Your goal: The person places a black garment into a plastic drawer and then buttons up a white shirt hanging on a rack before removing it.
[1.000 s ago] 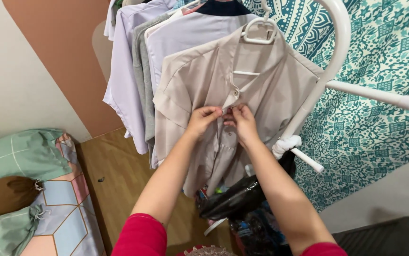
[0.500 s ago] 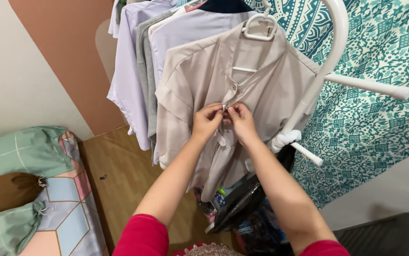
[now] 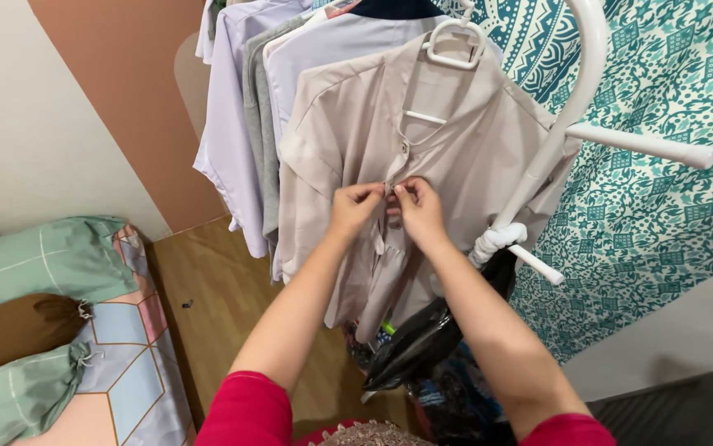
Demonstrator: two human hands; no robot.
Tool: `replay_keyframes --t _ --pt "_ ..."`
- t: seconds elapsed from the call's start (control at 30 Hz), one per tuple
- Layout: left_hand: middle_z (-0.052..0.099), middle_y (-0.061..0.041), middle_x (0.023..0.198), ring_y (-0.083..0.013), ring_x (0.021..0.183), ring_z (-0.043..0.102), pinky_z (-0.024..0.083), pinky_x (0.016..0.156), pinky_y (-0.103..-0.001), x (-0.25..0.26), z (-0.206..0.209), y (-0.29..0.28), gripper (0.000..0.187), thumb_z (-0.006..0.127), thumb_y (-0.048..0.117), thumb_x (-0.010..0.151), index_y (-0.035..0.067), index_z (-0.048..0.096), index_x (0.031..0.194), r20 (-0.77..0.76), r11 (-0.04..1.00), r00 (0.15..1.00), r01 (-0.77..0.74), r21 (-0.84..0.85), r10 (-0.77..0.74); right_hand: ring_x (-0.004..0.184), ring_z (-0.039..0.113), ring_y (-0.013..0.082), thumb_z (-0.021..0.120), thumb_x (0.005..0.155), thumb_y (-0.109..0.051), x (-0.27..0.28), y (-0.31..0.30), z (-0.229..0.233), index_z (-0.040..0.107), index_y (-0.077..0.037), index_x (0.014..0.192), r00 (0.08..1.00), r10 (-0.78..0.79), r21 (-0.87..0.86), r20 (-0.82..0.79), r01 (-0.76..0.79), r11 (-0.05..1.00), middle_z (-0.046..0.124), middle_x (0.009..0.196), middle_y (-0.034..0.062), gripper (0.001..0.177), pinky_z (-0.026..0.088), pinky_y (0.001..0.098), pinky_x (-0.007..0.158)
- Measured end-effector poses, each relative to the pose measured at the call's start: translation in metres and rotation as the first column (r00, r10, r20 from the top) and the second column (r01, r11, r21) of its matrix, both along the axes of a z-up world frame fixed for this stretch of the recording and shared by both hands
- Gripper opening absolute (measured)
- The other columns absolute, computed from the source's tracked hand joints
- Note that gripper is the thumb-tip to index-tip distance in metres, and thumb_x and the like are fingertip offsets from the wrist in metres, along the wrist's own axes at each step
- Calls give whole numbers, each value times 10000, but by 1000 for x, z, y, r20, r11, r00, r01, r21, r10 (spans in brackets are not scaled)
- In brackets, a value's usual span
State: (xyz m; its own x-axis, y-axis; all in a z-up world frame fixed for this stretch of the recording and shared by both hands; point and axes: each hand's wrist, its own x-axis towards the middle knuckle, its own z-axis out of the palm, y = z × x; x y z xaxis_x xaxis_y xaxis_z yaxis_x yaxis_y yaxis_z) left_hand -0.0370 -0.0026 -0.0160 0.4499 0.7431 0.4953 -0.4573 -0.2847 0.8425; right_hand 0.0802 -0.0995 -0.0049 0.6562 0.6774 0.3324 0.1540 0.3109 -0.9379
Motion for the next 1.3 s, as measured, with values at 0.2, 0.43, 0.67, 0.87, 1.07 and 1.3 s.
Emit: replay_keyframes --t 0.2,0.43,0.67,0.87,1.07,1.3 --pt "785 -156 922 -163 819 698 597 747 -343 -10 33 -10 167 833 115 803 34 815 947 -132 999 991 28 45 -22 843 707 208 652 1020 -88 -7 -12 16 624 22 1112 1000 7 -24 23 -7 1000 637 987 130 146 665 399 669" --pt "789 -90 909 -210 778 749 615 691 -301 -10 40 -14 164 890 184 769 113 824 901 -185 968 966 -141 206 180 805 745 209 706 990 -107 -7 -12 26 684 1 1078 1000 -24 -2 3 24 1000 688 944 140 142 675 394 662" --pt "778 -16 903 -200 863 752 613 728 -279 -20 51 -16 86 801 159 827 144 786 910 52 666 888 -381 642 457 715 713 113 852 883 -175 -15 3 24 734 -27 1031 983 -181 -26 -33 180 983 689 822 58 240 634 269 606" --pt "782 -29 919 -212 907 756 615 749 -280 -24 59 0 111 817 130 829 140 794 938 52 745 949 -277 607 310 656 701 103 752 958 -195 -9 24 12 744 -55 954 937 -273 -9 -219 277 961 695 767 37 141 643 275 601" --pt "790 -58 932 -248 905 757 614 757 -324 -25 68 11 74 822 197 846 161 822 910 -186 965 982 30 261 19 720 686 69 658 1020 -185 -22 19 17 706 -74 934 923 -338 -32 -183 338 941 700 813 15 148 642 296 693" --pt "784 -39 958 -267 917 746 594 783 -351 -24 75 28 55 781 171 823 167 819 863 -262 950 960 165 265 -94 727 646 49 579 1066 -206 -39 10 25 613 -75 964 927 -366 -68 -83 361 930 623 816 -27 169 639 306 706"
